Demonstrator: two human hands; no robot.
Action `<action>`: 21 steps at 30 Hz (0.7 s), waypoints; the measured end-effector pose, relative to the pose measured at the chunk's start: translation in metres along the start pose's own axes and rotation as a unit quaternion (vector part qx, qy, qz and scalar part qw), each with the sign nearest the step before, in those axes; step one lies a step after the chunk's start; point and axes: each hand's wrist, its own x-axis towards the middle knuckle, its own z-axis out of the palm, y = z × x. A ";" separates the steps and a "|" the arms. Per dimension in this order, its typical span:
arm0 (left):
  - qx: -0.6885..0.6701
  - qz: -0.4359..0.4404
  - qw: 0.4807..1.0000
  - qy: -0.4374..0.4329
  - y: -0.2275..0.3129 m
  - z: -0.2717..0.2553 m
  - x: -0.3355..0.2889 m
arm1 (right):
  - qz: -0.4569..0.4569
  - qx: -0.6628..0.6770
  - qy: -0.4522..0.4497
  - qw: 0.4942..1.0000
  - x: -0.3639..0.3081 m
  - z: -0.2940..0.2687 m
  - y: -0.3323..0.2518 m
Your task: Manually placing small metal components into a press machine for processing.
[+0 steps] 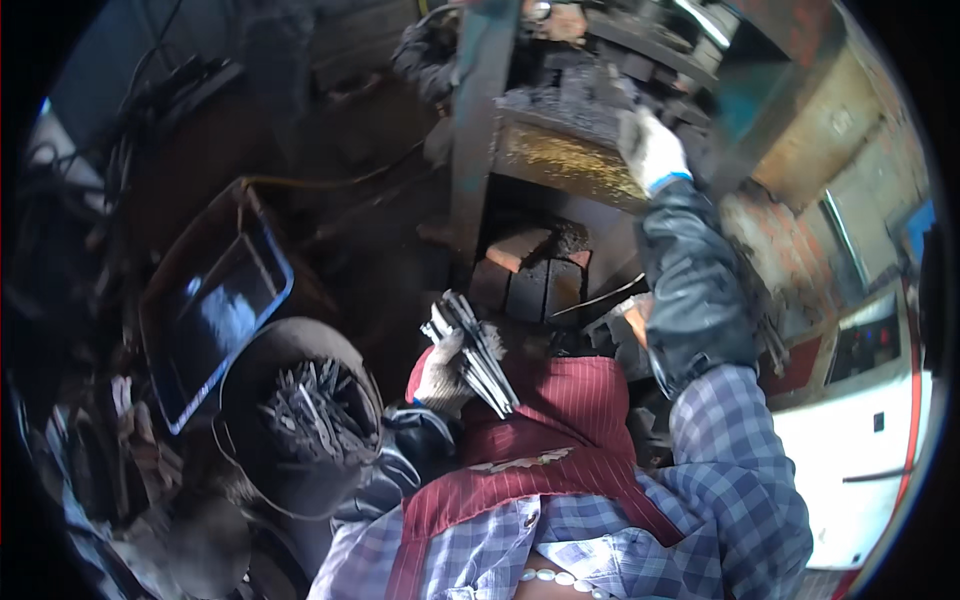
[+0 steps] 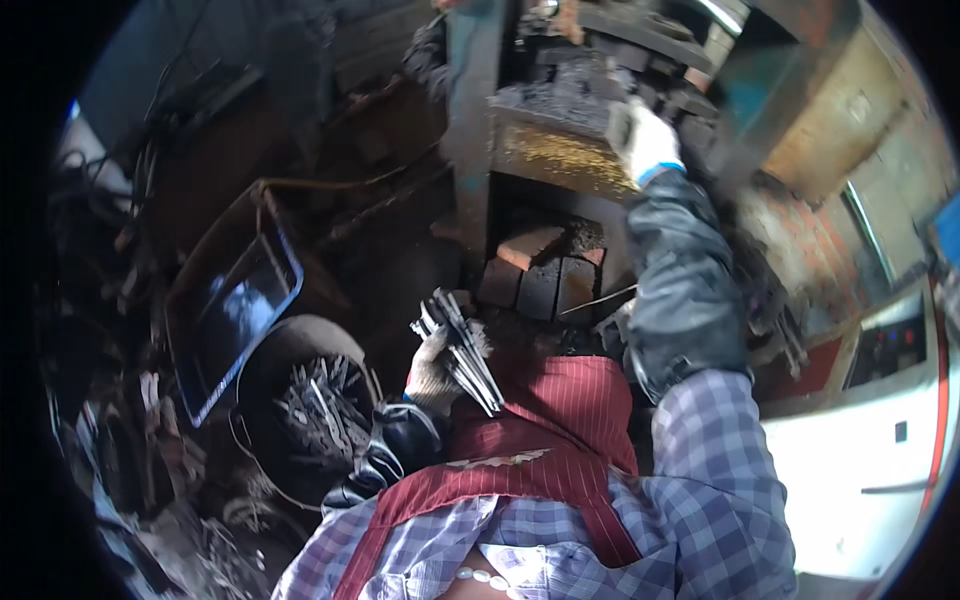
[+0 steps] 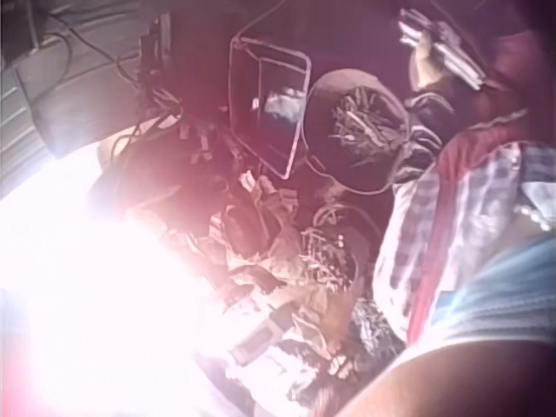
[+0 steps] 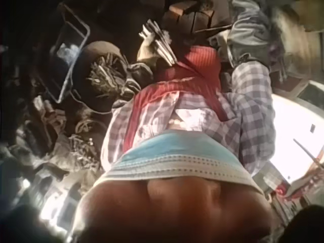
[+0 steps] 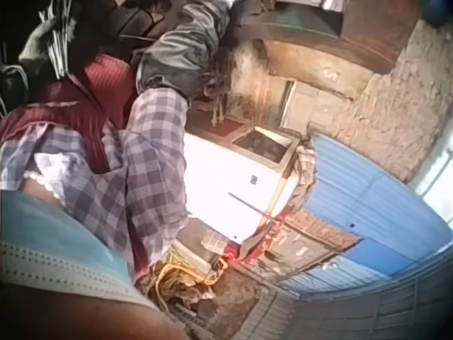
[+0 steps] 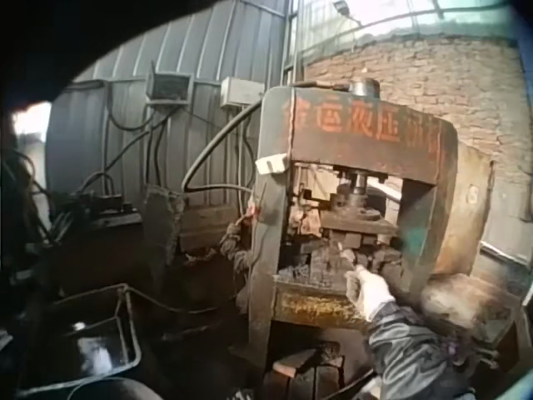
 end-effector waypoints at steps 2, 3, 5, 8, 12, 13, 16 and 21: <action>-0.010 -0.002 1.000 -0.022 0.000 -0.001 0.000 | -0.243 -0.362 -0.072 0.897 -0.030 -0.013 0.003; -0.030 -0.008 0.996 -0.088 0.000 -0.002 0.001 | -0.362 -0.512 -0.064 0.777 -0.050 -0.016 0.003; -0.051 -0.005 0.992 -0.117 -0.001 -0.003 0.005 | -0.317 -0.524 -0.067 0.788 -0.093 -0.014 -0.001; -0.080 -0.034 0.993 -0.074 -0.003 -0.003 0.010 | 0.115 -0.222 -0.009 0.968 -0.157 0.013 -0.002; -0.082 -0.013 0.993 -0.081 -0.007 -0.001 0.018 | 0.250 -0.266 -0.117 0.923 -0.203 0.088 0.023; -0.076 -0.016 0.994 -0.077 -0.008 -0.002 0.019 | 0.271 -0.266 -0.136 0.915 -0.212 0.109 0.034; -0.071 0.018 0.987 -0.146 -0.013 -0.012 0.025 | 0.381 -0.148 -0.309 0.859 -0.225 0.181 0.066; 0.243 0.162 0.956 0.009 -0.020 -0.034 0.031 | 0.435 0.040 -0.480 0.761 -0.242 0.348 0.151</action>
